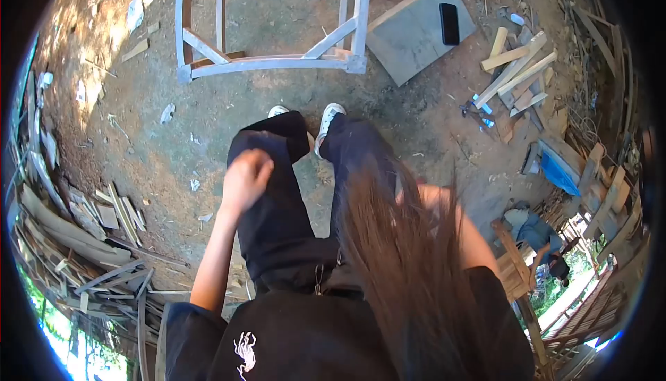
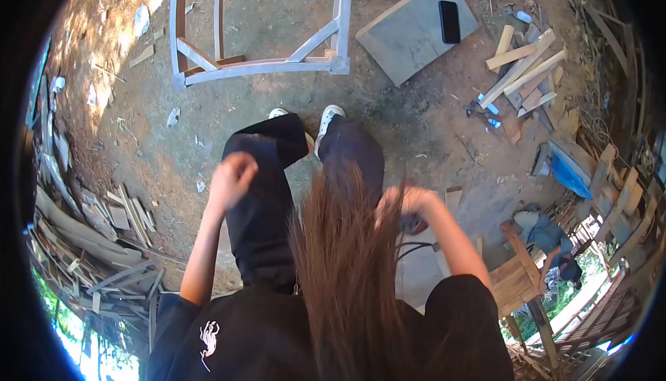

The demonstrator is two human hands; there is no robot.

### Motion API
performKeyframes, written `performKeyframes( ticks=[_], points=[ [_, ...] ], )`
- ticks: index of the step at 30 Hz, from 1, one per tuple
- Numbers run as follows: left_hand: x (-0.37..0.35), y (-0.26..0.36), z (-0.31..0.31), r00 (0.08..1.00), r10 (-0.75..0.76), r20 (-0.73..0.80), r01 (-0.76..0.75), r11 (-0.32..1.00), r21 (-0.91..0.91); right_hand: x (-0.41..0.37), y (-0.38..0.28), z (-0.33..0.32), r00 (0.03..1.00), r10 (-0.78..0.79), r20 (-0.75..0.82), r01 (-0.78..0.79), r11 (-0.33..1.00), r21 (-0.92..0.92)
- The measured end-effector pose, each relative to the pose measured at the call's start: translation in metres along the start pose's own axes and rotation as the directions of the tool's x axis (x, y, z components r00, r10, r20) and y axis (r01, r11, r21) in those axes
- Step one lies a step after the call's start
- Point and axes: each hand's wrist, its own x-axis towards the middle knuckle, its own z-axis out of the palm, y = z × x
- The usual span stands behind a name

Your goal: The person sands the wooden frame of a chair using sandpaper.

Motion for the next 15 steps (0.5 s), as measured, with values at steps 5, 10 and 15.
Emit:
performKeyframes(
  ticks=[5,10,15],
  points=[
    [0.1,0.016,-0.02,0.674,0.387,-0.629,-0.24,0.92,0.309,-0.022,-0.044,-0.098,0.752,-0.349,-0.559,0.304,0.937,-0.175],
    [0.199,0.016,0.005,0.52,0.454,-0.724,-0.258,0.891,0.374,-0.006,-0.133,-0.122,0.095,-0.652,-0.752,0.596,0.643,-0.482],
    [0.236,0.005,0.047,0.469,0.444,-0.763,-0.189,0.895,0.405,0.059,-0.178,-0.132,-0.01,-0.822,-0.569,0.4,0.518,-0.756]
  ],
)
